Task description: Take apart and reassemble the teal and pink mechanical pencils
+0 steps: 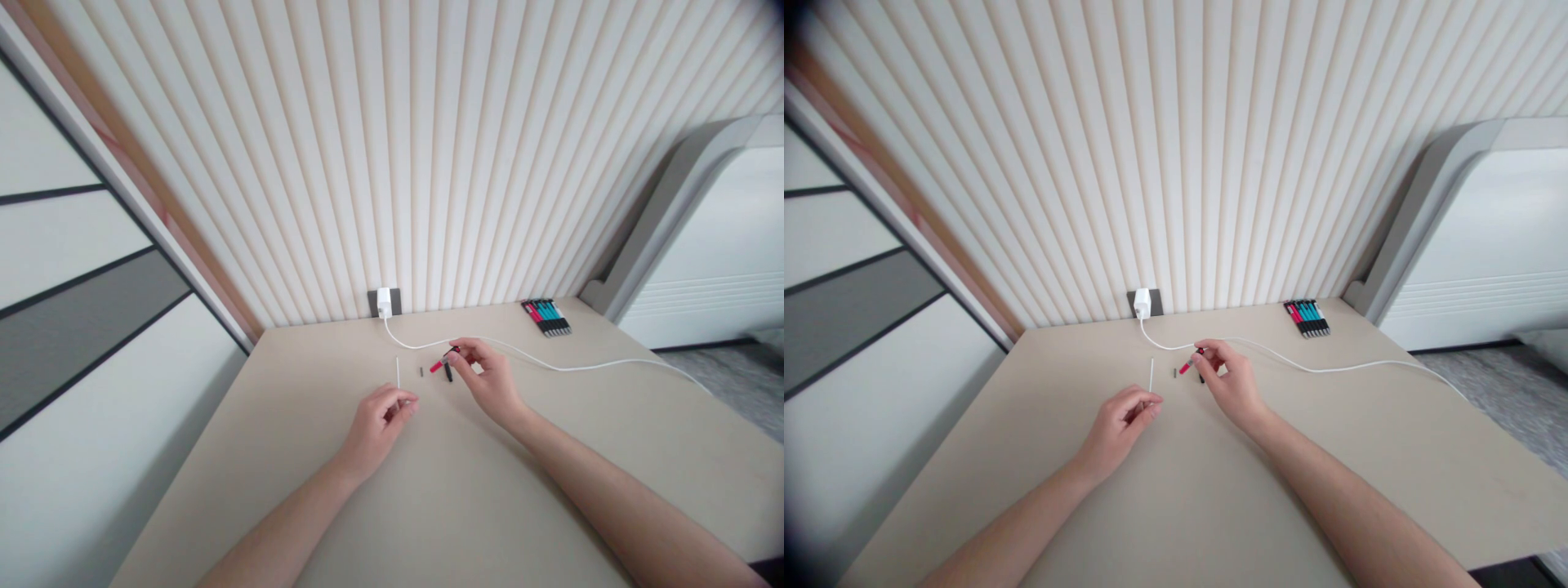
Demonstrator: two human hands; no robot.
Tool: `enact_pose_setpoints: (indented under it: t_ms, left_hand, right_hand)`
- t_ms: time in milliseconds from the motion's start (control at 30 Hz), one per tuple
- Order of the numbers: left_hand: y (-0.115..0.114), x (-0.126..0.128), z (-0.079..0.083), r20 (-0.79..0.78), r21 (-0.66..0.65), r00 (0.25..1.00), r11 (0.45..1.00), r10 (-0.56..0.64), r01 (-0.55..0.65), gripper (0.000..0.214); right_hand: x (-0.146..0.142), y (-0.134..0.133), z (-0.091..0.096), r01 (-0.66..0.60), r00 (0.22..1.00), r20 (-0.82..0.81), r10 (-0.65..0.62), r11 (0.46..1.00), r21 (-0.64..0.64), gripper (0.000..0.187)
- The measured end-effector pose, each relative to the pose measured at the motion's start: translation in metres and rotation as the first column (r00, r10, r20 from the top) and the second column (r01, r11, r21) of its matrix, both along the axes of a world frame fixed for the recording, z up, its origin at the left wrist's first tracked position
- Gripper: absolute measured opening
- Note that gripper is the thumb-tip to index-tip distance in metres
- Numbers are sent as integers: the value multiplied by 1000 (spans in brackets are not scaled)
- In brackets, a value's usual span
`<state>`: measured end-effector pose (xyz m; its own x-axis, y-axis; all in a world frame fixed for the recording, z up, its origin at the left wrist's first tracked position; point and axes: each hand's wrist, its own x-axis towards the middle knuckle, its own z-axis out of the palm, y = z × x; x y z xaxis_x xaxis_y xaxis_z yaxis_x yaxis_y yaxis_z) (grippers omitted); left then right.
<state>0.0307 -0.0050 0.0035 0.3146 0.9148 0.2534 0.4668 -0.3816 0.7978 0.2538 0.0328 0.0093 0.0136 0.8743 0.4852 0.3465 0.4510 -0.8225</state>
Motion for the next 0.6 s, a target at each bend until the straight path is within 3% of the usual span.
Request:
enact_pose_setpoints:
  t_ms: [233,433,600]
  left_hand:
    - [0,2,-1,33,19,999,1000,19,-20,26]
    - [0,2,-8,100,-147,992,987,76,-60,22]
    - [-2,1,-6,96,-168,993,985,63,-47,25]
  right_hand:
    - [3,4,-4,106,994,1,-106,994,9,21]
    - [2,5,-6,110,994,20,-111,994,15,22]
    - [1,3,-6,85,994,69,-89,995,50,21]
